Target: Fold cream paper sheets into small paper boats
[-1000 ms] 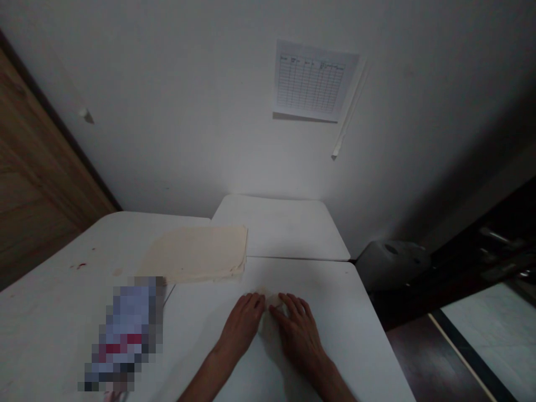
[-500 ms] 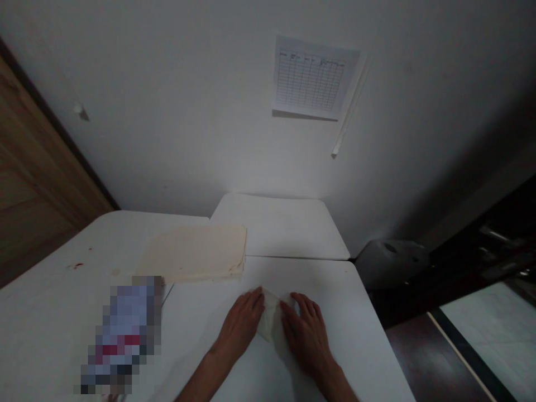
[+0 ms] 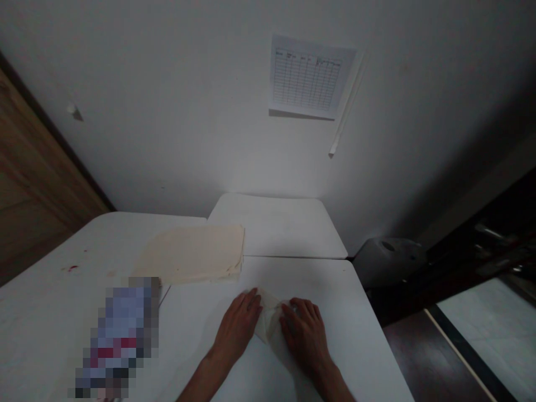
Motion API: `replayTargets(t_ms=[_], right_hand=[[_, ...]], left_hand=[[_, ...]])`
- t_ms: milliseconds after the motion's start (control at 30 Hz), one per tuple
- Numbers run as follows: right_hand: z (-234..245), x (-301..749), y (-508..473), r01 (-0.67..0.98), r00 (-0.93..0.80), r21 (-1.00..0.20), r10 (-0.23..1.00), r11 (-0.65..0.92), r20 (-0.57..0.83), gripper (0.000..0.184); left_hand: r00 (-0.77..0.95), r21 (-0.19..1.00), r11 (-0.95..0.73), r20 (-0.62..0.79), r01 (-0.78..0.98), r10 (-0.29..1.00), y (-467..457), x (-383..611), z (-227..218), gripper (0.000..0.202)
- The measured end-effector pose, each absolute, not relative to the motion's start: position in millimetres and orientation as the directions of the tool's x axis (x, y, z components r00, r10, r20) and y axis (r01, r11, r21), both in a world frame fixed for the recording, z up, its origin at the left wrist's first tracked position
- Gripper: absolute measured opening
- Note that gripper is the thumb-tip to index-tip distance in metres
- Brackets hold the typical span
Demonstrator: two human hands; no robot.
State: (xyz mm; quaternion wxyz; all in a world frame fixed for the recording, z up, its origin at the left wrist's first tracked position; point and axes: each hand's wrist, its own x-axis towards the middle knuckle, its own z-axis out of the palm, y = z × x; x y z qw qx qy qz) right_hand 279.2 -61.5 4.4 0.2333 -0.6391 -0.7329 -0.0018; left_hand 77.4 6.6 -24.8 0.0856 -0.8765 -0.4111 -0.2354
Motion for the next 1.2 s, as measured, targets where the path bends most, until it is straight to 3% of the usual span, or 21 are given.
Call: replayTargets(t_ms=[167, 300, 500, 600, 733, 933, 1200], right_hand=[[3.3, 285.9, -51.5, 0.899, 0.032, -0.422, 0.945, 0.115, 0.325, 0.019], [14.0, 288.1, -38.5, 0.876, -0.014, -0.464, 0.967, 0.135, 0.255, 0.014], [26.5, 291.3, -31.0, 0.877, -0.12, -0.438, 0.972, 0.198, 0.2, 0.013], [26.3, 296.2, -30.7, 0.86, -0.188, -0.444, 0.965, 0.253, 0.186, 0.013], [28.4, 302.7, -28.6, 0.866, -0.278, -0.399, 0.953, 0.303, 0.12, 0.016], [38.8, 307.1, -26.5, 0.879, -0.322, -0.357, 0.946, 0.317, 0.047, 0.019], [41.9, 304.6, -26.5, 0.867, -0.306, -0.398, 0.951, 0.299, 0.047, 0.017]], left_hand=[[0.508, 0.08, -0.623, 0.501, 0.778, 0.7, 6.6, 79.2, -19.2, 0.034], [0.476, 0.161, -0.628, 0.518, 0.761, 0.71, 6.8, 78.8, -17.3, 0.037], [0.459, 0.409, -0.657, 0.485, 0.633, 0.744, 4.0, 68.3, -16.5, 0.046], [0.478, 0.496, -0.657, 0.451, 0.568, 0.753, 2.1, 62.7, -12.6, 0.039], [0.515, 0.5, -0.697, 0.469, 0.515, 0.717, 0.2, 61.0, -6.1, 0.015], [0.528, 0.537, -0.688, 0.446, 0.488, 0.723, -3.4, 63.9, -0.9, 0.019], [0.505, 0.525, -0.674, 0.447, 0.52, 0.738, -6.5, 63.8, -0.8, 0.02]])
